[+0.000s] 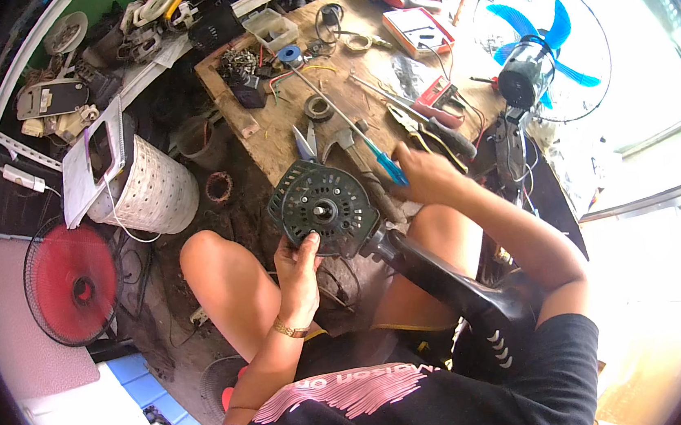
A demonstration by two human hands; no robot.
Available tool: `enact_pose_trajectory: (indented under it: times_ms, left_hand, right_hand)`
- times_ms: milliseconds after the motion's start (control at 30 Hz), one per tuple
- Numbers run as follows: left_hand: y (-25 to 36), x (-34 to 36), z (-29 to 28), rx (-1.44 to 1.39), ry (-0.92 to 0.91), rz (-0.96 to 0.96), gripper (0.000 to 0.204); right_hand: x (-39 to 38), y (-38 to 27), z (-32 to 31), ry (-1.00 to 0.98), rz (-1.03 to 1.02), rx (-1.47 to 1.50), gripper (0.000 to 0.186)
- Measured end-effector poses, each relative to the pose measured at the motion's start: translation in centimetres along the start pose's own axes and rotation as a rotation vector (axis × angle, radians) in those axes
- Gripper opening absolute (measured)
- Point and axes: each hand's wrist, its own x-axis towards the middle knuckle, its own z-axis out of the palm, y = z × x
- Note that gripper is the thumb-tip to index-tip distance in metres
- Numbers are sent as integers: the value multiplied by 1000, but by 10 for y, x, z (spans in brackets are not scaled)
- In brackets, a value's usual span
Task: The person repairs a fan motor by hand and using a screwdriver to remove screws from the internal components, while holding the black plastic motor housing and base.
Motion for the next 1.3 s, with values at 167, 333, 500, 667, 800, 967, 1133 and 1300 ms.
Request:
enact_pose_trajectory:
  times_ms: [167, 333, 500, 667, 800, 967, 1133, 1300]
  left_hand:
    - [4, -1, 1, 49, 7, -9, 33]
    - [-3, 3, -3, 86, -15, 10, 26]
    - [9, -2, 7, 61, -31, 80, 24]
    - [0, 3, 3, -38, -36, 173, 27]
    - [-6, 4, 2, 48, -46, 144, 31]
    - [-10, 5, 1, -12, -25, 126, 32]
    - [-11, 5, 4, -46, -24, 137, 30]
    - [-15, 8, 0, -21, -33, 151, 31]
  right_hand:
    - [-7, 13, 20, 85, -5, 106, 76]
    - [-9, 16, -20, 475, 54, 320, 29]
    - [-18, -6, -127, 960, -103, 599, 18]
    - [-40, -77, -221, 1535, -740, 885, 21]
    - [-67, -110, -275, 1074, -1015, 1052, 29]
    - [-48, -196, -246, 1066, -994, 1210, 22]
    - [-44, -233, -229, 1253, -1031, 1024, 27]
    - [-35, -212, -244, 1187, -1130, 1099, 26]
